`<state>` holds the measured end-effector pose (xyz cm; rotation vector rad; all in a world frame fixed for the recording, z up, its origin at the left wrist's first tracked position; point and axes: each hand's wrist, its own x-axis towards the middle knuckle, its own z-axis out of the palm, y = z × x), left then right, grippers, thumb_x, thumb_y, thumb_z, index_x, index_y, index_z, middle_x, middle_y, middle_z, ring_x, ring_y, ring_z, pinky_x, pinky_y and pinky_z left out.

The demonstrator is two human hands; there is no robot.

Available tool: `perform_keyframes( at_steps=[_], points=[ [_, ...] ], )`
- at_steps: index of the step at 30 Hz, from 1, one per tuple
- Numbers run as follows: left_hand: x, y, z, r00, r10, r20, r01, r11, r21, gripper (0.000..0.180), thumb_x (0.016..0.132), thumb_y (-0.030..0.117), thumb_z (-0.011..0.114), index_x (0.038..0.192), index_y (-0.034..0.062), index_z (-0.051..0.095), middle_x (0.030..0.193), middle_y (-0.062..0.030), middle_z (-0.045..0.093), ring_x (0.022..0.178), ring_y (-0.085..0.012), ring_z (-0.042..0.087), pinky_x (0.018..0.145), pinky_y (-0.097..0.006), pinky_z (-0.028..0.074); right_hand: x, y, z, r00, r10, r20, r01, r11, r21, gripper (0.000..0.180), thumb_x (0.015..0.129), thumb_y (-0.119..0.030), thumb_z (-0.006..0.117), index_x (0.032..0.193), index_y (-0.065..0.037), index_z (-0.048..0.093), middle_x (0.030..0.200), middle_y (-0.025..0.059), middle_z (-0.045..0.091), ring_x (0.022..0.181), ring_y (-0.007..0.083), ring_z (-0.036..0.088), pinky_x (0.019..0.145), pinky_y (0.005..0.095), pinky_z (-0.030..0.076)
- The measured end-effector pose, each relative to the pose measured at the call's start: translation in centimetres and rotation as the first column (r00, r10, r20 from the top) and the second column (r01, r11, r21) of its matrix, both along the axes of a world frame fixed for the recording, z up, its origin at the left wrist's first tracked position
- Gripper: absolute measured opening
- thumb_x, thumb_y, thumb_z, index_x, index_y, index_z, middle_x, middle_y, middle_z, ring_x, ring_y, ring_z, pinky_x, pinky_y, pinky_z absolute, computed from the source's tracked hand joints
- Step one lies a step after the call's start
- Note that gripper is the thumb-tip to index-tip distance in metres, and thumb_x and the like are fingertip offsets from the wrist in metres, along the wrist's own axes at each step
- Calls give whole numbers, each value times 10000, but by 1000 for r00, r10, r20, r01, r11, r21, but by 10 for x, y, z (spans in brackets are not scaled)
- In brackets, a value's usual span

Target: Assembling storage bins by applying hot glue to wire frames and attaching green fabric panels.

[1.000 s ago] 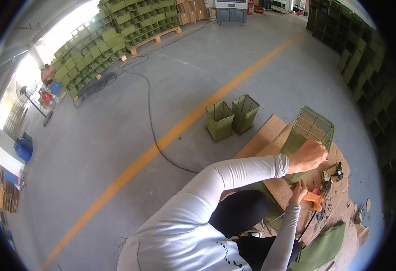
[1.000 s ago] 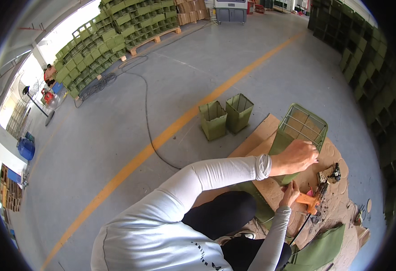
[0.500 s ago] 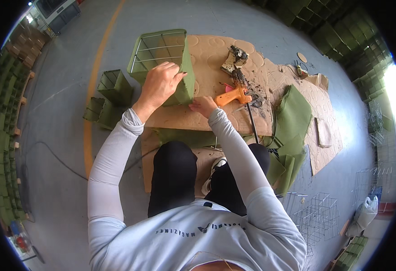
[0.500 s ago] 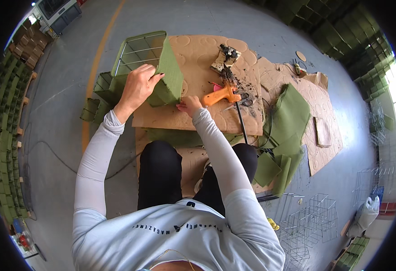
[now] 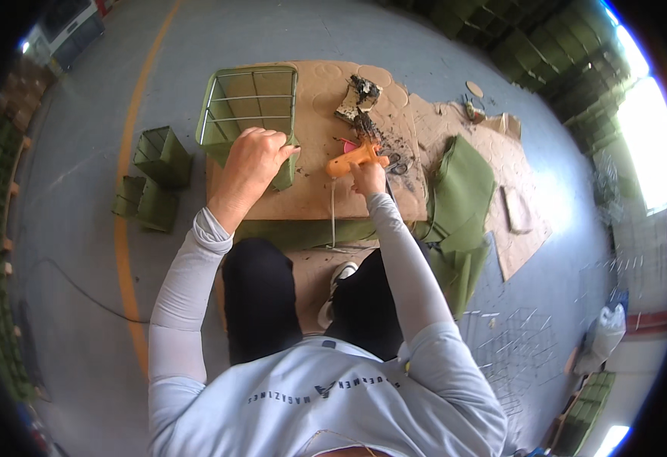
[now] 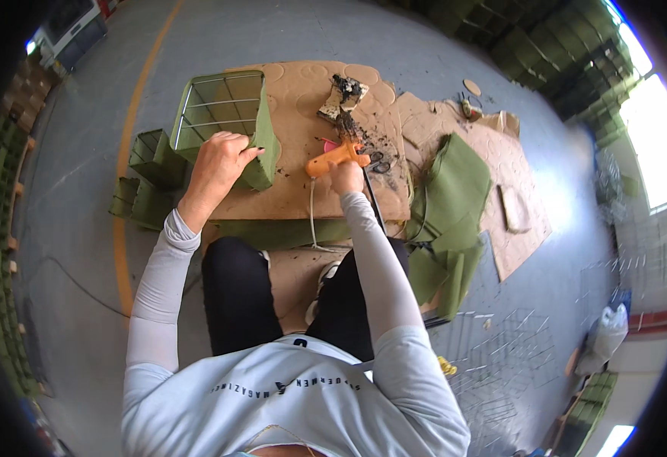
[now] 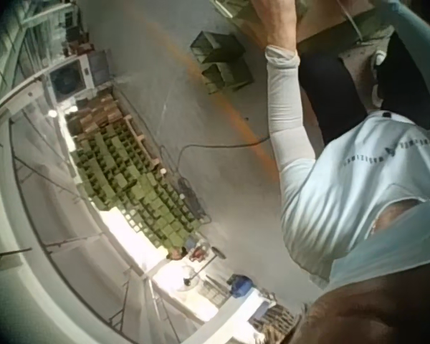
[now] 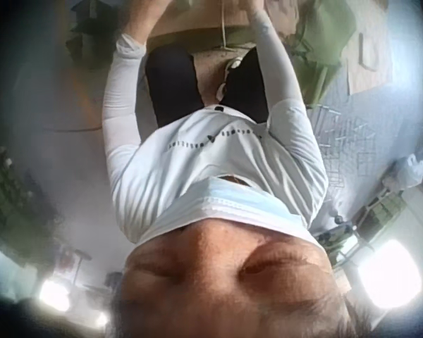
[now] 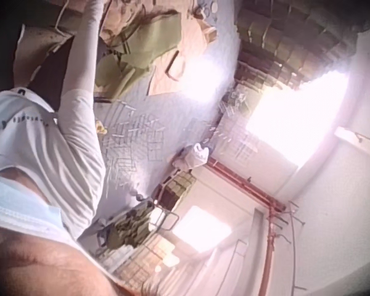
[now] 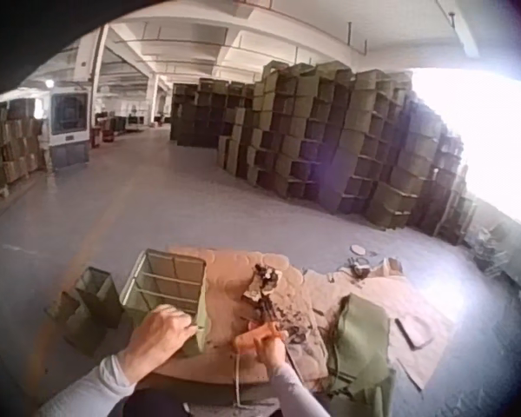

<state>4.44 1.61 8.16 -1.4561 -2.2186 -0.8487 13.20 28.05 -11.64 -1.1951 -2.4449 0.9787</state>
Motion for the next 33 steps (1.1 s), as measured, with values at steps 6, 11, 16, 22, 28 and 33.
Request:
perform_keyframes(
  at_steps=[6, 11, 16, 22, 28, 33],
  points=[
    [25, -6, 10, 990, 125, -65, -129, 990, -52, 236, 844, 195, 692, 748, -10, 623, 734, -118, 589, 775, -280, 584, 744, -389, 477, -27, -9, 4, 965, -114, 238, 124, 992, -30, 889, 691, -811, 603, 947, 31, 729, 1015, 211, 710, 1009, 329, 682, 853, 440, 531],
    [27, -1, 8, 989, 73, 128, -68, 997, -43, 179, 840, 143, 686, 831, -17, 608, 816, -152, 601, 797, -339, 598, 722, -428, 479, -44, -24, 2, 934, -274, 229, 290, 956, -39, 875, 630, -660, 771, 1119, 54, 643, 1144, 212, 670, 1035, 307, 677, 887, 407, 535],
    [27, 8, 3, 981, -5, 193, -6, 998, 57, 172, 840, 129, 676, 812, -14, 584, 823, -162, 610, 825, -348, 613, 734, -441, 489, -28, 19, -4, 714, -663, -225, 88, 404, -910, 380, 689, -268, 780, 925, -25, 608, 876, 76, 628, 776, 236, 642, 653, 384, 522],
    [13, 5, -5, 996, 36, 81, -41, 998, 52, 127, 845, 101, 665, 822, -8, 604, 766, -140, 569, 797, -329, 586, 710, -430, 477, 28, 5, 14, 658, -566, -498, -455, 228, -861, 369, 802, -106, 676, 1152, -106, 558, 1181, 92, 600, 1059, 258, 601, 782, 394, 538],
    [16, 5, 5, 997, 69, -44, -67, 997, 28, 129, 835, 111, 664, 750, 18, 637, 784, -92, 585, 846, -276, 583, 743, -400, 492, 44, -59, 93, 412, -373, -831, -811, 265, -521, 627, 810, -38, 627, 1401, -117, 433, 1490, 79, 417, 1365, 299, 403, 915, 375, 511],
    [12, 7, 4, 999, 17, -49, -18, 1000, -20, 94, 803, 106, 682, 751, 29, 665, 795, -98, 585, 847, -264, 580, 759, -389, 501, 30, -108, 129, 343, -310, -887, -775, 439, -454, 800, 702, 10, 605, 1444, -101, 329, 1488, 119, 409, 1424, 347, 334, 951, 384, 474]
  ],
)
